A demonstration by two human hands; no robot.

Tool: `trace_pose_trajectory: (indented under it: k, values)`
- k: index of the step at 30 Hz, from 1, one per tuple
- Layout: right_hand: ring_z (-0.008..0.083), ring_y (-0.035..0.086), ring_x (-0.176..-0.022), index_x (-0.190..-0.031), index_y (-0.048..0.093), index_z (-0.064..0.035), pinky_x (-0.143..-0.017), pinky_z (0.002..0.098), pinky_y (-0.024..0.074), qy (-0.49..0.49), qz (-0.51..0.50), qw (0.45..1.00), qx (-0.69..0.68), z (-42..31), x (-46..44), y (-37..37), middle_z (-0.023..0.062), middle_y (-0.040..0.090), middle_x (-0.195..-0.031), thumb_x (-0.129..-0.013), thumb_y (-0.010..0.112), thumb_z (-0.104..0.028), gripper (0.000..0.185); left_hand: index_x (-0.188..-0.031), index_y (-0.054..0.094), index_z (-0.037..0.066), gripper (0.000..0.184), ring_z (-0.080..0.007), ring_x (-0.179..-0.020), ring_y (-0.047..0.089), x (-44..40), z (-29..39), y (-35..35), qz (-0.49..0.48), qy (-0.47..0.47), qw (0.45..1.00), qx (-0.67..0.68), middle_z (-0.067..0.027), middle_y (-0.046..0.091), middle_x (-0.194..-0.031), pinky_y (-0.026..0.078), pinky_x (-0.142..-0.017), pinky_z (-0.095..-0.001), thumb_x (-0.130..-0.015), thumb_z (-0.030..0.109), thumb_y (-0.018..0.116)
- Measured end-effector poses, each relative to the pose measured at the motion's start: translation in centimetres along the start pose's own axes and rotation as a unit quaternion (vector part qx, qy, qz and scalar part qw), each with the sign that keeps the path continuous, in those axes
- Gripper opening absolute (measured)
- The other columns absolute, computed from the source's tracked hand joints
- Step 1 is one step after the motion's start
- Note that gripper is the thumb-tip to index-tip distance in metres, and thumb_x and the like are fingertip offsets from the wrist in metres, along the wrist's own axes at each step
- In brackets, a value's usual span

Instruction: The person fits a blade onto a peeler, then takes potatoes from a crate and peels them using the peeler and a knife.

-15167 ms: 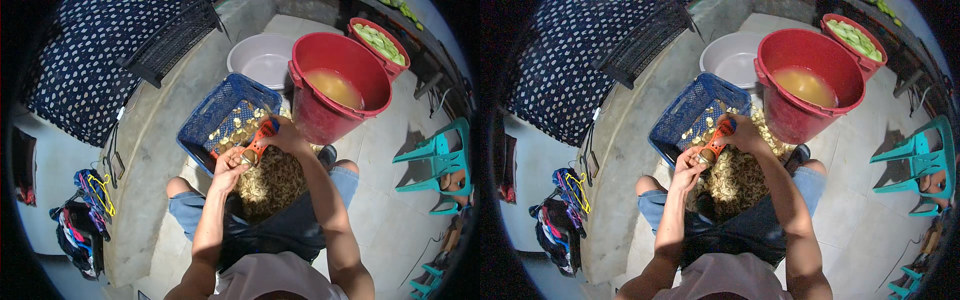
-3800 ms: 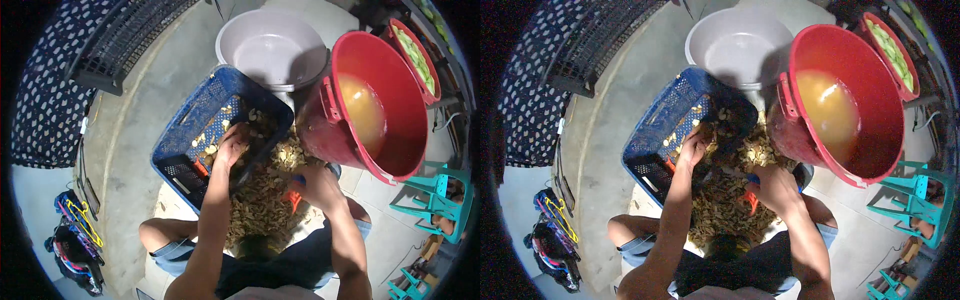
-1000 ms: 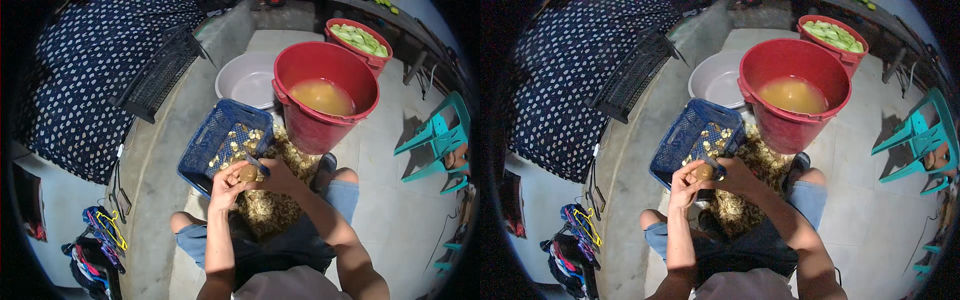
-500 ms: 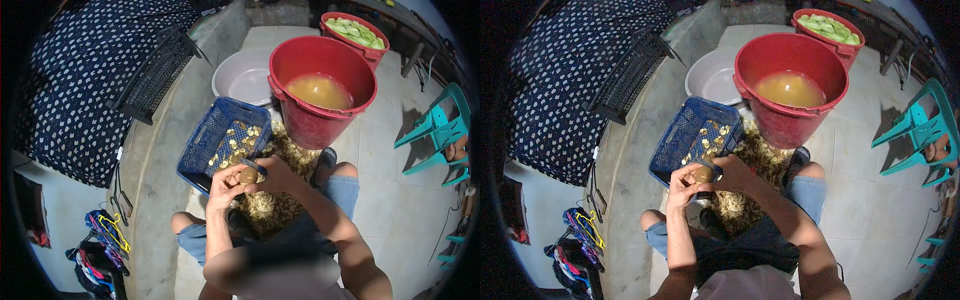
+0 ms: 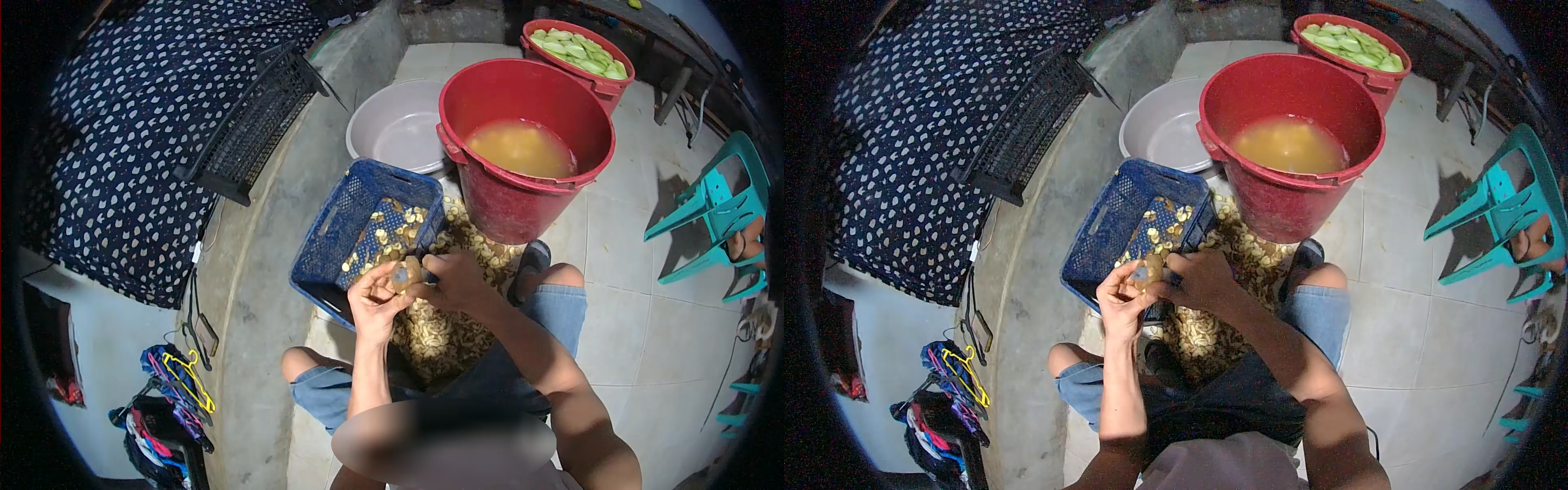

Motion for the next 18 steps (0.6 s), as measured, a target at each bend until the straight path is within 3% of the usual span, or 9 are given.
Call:
trace_pose_trajectory:
  k: [3,5,6,8,9,11,14,18]
  values:
    - [0.0308,0.058,-0.050,-0.065,0.049,-0.0099,-0.047,0.0417,0.0450,-0.015,-0.016,0.999,0.032,-0.5,-0.1,0.0,0.0083,0.050,-0.052,-0.079,0.057,-0.067,0.059,-0.118,0.056,-0.006,0.058,-0.0206,-0.095,0.065,0.2,-0.3,0.1,0.035,0.004,0.999,0.016,-0.0128,0.064,-0.109,0.054,-0.082,-0.0303,-0.065,-0.006,0.080]
    - [0.0316,0.065,-0.058,-0.080,0.061,-0.0068,-0.051,0.0393,0.0507,-0.012,-0.050,0.998,0.024,-0.4,-0.2,0.1,0.0101,0.062,-0.062,-0.077,0.060,-0.067,0.060,-0.118,0.056,-0.005,0.059,-0.0199,-0.097,0.064,0.2,0.0,0.3,0.044,0.007,0.998,0.049,-0.0118,0.064,-0.109,0.054,-0.082,-0.0288,-0.065,-0.005,0.080]
    - [0.0316,0.065,-0.058,-0.080,0.061,-0.0068,-0.051,0.0393,0.0507,-0.012,-0.050,0.998,0.024,-0.6,-0.3,0.0,0.0101,0.062,-0.062,-0.077,0.060,-0.067,0.060,-0.118,0.056,-0.004,0.059,-0.0195,-0.099,0.063,0.2,0.0,0.3,0.037,-0.011,0.997,0.072,-0.0110,0.063,-0.110,0.053,-0.083,-0.0280,-0.065,-0.003,0.081]
    - [0.0307,0.066,-0.061,-0.085,0.063,-0.0052,-0.055,0.0376,0.0519,0.055,-0.028,0.982,-0.177,-0.6,-0.8,-1.0,0.0095,0.063,-0.065,-0.074,0.065,-0.066,0.062,-0.119,0.056,-0.003,0.059,-0.0190,-0.101,0.062,0.1,0.6,0.6,0.030,-0.029,0.994,0.097,-0.0103,0.063,-0.110,0.053,-0.083,-0.0272,-0.065,-0.001,0.081]
    - [0.0307,0.066,-0.061,-0.085,0.063,-0.0052,-0.055,0.0376,0.0519,0.055,-0.028,0.982,-0.178,-0.8,-0.9,-1.1,0.0095,0.063,-0.065,-0.074,0.065,-0.066,0.062,-0.119,0.056,-0.003,0.058,-0.0188,-0.101,0.062,0.1,1.1,1.1,0.006,-0.029,0.994,0.101,-0.0099,0.063,-0.110,0.052,-0.084,-0.0276,-0.066,0.000,0.081]
    - [0.0215,0.063,-0.059,-0.090,0.065,-0.0027,-0.061,0.0341,0.0495,0.081,-0.068,0.974,-0.201,-0.7,-0.9,-0.5,0.0077,0.060,-0.063,-0.063,0.081,-0.056,0.061,-0.118,0.057,-0.002,0.058,-0.0183,-0.101,0.062,-0.2,1.6,1.5,-0.042,-0.030,0.994,0.095,-0.0092,0.063,-0.110,0.051,-0.088,-0.0304,-0.066,0.003,0.082]
    - [0.0185,0.063,-0.062,-0.088,0.064,-0.0008,-0.063,0.0334,0.0498,0.056,-0.088,0.960,-0.258,-1.4,-1.0,-0.2,0.0086,0.062,-0.066,-0.058,0.084,-0.056,0.065,-0.118,0.057,-0.004,0.058,-0.0208,-0.098,0.064,-0.3,1.6,1.7,-0.091,-0.055,0.988,0.113,-0.0122,0.065,-0.108,0.052,-0.086,-0.0321,-0.065,-0.001,0.082]
    - [0.0174,0.063,-0.062,-0.085,0.064,-0.0005,-0.062,0.0326,0.0493,0.068,-0.119,0.954,-0.265,-1.7,-1.0,0.0,0.0085,0.063,-0.066,-0.059,0.084,-0.052,0.061,-0.115,0.059,-0.004,0.058,-0.0210,-0.096,0.065,-0.3,1.4,1.4,-0.101,-0.053,0.989,0.093,-0.0125,0.066,-0.105,0.052,-0.085,-0.0322,-0.063,0.002,0.084]
Point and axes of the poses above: each hand's wrist, its own x-axis away from the middle knuckle, its own y-axis out of the palm, z = x × y, the point moved 8 cm from there along -x, towards the middle knuckle
